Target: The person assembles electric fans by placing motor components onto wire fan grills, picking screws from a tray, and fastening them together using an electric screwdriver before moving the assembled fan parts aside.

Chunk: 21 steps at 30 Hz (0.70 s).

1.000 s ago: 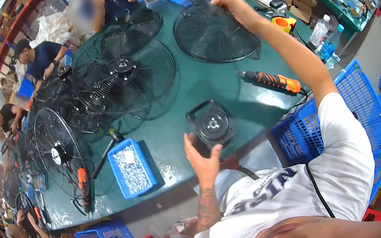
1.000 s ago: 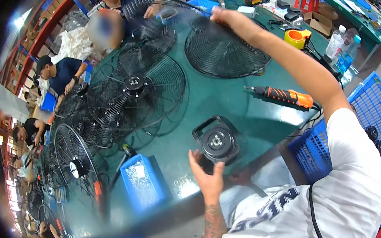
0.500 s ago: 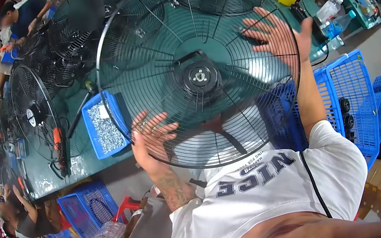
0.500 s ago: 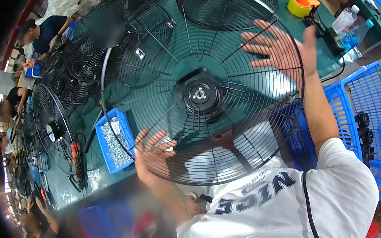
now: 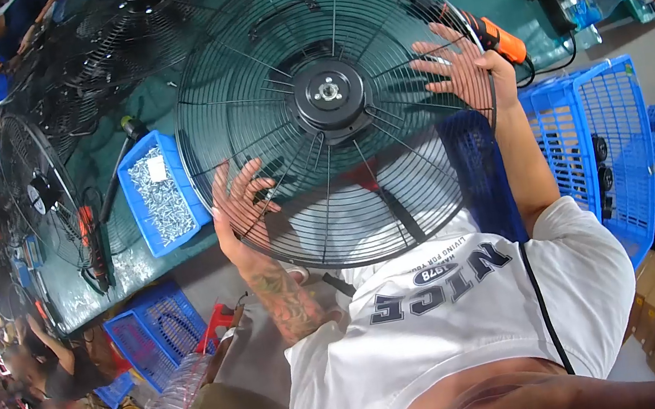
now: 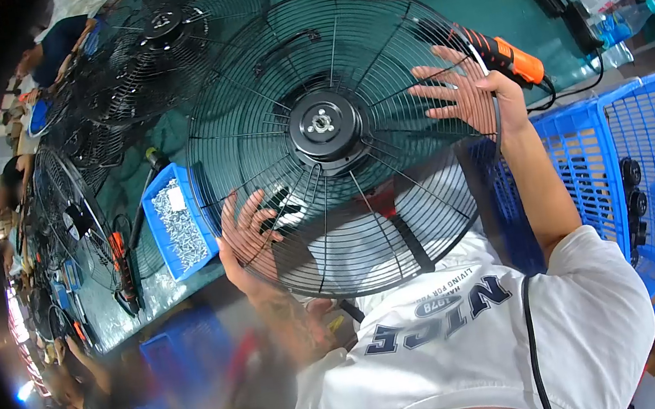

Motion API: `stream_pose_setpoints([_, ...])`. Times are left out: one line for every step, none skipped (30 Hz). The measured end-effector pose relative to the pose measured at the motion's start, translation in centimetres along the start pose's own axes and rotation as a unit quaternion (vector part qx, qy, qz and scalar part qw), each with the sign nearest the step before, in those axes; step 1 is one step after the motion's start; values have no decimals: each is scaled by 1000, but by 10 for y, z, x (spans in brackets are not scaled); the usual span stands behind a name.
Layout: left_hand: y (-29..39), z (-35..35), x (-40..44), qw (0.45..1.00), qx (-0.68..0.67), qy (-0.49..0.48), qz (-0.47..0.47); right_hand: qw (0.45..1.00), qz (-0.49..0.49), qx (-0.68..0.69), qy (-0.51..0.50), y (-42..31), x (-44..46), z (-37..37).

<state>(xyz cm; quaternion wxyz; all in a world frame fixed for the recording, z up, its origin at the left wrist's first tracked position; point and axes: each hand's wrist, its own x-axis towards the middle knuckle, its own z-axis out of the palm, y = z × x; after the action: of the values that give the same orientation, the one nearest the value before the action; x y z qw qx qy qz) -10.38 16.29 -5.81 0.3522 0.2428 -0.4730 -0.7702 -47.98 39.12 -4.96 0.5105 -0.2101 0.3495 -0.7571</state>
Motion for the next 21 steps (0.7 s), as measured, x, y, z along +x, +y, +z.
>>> stream_pose_setpoints([-3, -3, 0, 1000, -3, -13, 7, 1000, 3, -2, 21, 4, -1, 0])
stream_pose_setpoints([-4, -3, 1, 1000, -8, -27, 15, 999, 6, -6, 41, 5, -1, 1])
stream_pose_setpoints([-4, -2, 0, 1000, 8, -10, 8, 999, 5, -19, 35, 4, -1, 3])
stream_pose_setpoints([-5, -3, 0, 1000, 9, -11, -3, 999, 2, -35, 37, 3, -1, 3])
stream_pose_setpoints([-4, -4, 2, 1000, -2, -5, 0, 998, 1, -42, 39, 4, -1, 1])
stream_pose_setpoints([-4, -3, 4, 1000, -13, 0, 4, 998, -2, -50, 41, 3, 0, 0])
stream_pose_setpoints([-3, -1, 3, 1000, -4, 1, 6, 998, 2, -46, 51, 2, 1, 0])
stream_pose_setpoints([-1, 3, 2, 1000, -3, 0, -3, 997, 2, -53, 52, 1, 3, 0])
stream_pose_setpoints([0, 6, 0, 1000, 24, 12, 3, 997, 4, -60, 52, 0, 4, -2])
stream_pose_setpoints([0, 9, -2, 998, 51, 24, 9, 996, 10, -60, 61, 0, 6, -4])
stream_pose_setpoints([3, 15, -4, 997, 64, 37, -4, 997, 6, -62, 46, 0, 7, -6])
stream_pose_setpoints([0, 15, -6, 997, 61, 37, -10, 998, -1, -65, 27, -1, 8, -9])
stream_pose_setpoints([0, 13, -7, 998, 58, 30, -4, 997, 3, -71, 18, -1, 8, -10])
stream_pose_setpoints([0, 11, -7, 998, 56, 23, 2, 997, 4, -72, 22, 0, 9, -12])
stream_pose_setpoints([1, 10, -7, 998, 64, 21, -2, 998, 2, -63, 20, 0, 8, -13])
stream_pose_setpoints([0, 11, -8, 998, 65, 22, -7, 998, -1, -53, 17, 0, 8, -13])
stream_pose_setpoints([0, 13, -8, 998, 62, 23, -5, 998, 1, -45, 51, -3, 7, -4])
stream_pose_setpoints([1, 13, -8, 998, 60, 25, -1, 998, 4, -44, 51, -5, 3, -3])
stream_pose_setpoints([7, 12, -9, 998, 62, 29, -1, 991, 26, -32, 124, -10, -3, -8])
stream_pose_setpoints([16, 9, -13, 998, 44, 44, -31, 979, 50, -19, 196, -15, -9, -15])
stream_pose_setpoints([26, 3, -19, 996, 28, 60, -60, 987, 70, 37, 140, -21, -27, -39])
